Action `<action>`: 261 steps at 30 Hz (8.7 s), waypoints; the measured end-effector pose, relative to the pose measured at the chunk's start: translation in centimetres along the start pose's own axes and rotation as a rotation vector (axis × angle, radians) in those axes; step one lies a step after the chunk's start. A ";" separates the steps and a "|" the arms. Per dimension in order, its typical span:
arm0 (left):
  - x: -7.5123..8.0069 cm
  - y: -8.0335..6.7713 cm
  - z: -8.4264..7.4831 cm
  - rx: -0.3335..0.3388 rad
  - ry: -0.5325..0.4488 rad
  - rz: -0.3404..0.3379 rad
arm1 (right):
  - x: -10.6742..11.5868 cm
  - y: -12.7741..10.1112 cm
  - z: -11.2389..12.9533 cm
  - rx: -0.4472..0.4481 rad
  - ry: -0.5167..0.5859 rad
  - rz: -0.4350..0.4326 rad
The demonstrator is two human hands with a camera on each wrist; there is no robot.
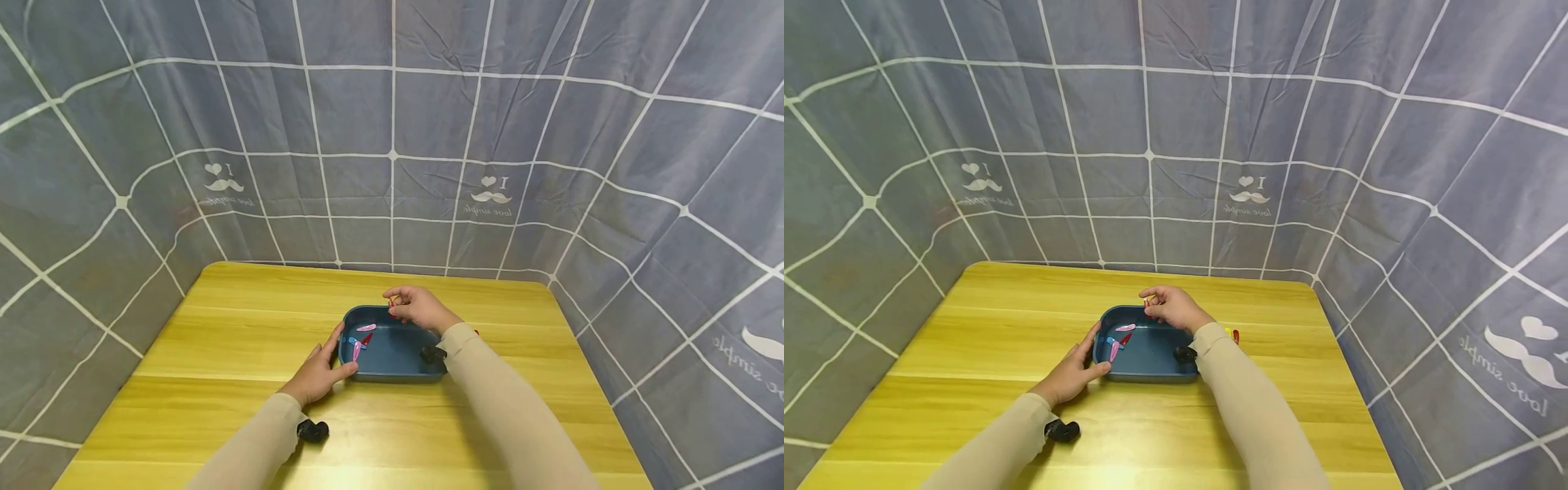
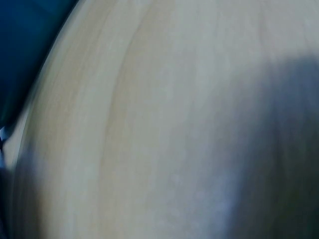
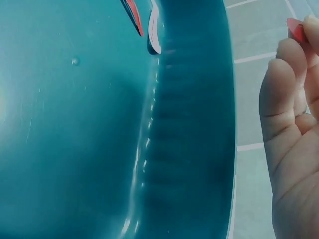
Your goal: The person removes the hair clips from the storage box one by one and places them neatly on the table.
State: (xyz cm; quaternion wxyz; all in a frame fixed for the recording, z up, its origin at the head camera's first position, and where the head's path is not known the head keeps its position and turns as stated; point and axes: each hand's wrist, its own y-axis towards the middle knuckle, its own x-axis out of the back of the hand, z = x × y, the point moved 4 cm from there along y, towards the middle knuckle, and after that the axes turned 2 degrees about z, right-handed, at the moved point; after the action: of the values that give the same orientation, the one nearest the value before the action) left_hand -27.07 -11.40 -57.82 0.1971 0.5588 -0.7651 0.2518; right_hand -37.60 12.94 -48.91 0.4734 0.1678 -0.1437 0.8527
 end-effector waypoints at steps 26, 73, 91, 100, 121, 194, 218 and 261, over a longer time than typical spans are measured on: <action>0.0 -0.2 0.1 -0.010 0.014 0.006 | 4.6 -3.7 -1.0 -0.026 0.028 -0.173; 0.4 0.0 -0.4 -0.013 0.030 0.001 | 13.9 -12.5 -10.4 -0.217 -0.007 -0.386; 0.2 0.3 -0.1 -0.011 0.040 0.004 | 13.1 -13.9 -14.7 -0.365 0.037 -0.349; 0.2 0.1 -0.2 -0.008 0.040 0.008 | 11.7 -13.9 -15.0 -0.400 -0.046 -0.328; 0.1 0.2 -0.2 -0.010 0.037 0.011 | 10.8 -13.3 -15.3 -0.402 -0.238 -0.376; 0.1 0.1 -0.4 0.006 0.023 0.044 | 11.3 -13.1 -15.7 -0.427 -0.278 -0.329; 0.2 -0.1 -0.4 0.010 0.021 0.037 | 11.3 -13.4 -15.6 -0.439 -0.201 -0.327; 0.2 -0.2 -0.3 -0.004 0.019 0.016 | 2.6 -3.5 -0.5 -0.069 -0.333 -0.091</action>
State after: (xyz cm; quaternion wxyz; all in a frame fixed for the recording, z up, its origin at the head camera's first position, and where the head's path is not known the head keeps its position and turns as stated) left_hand -26.94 -11.42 -57.46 0.2033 0.5498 -0.7683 0.2572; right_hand -36.01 16.89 -47.95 0.4866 0.2965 -0.2415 0.7855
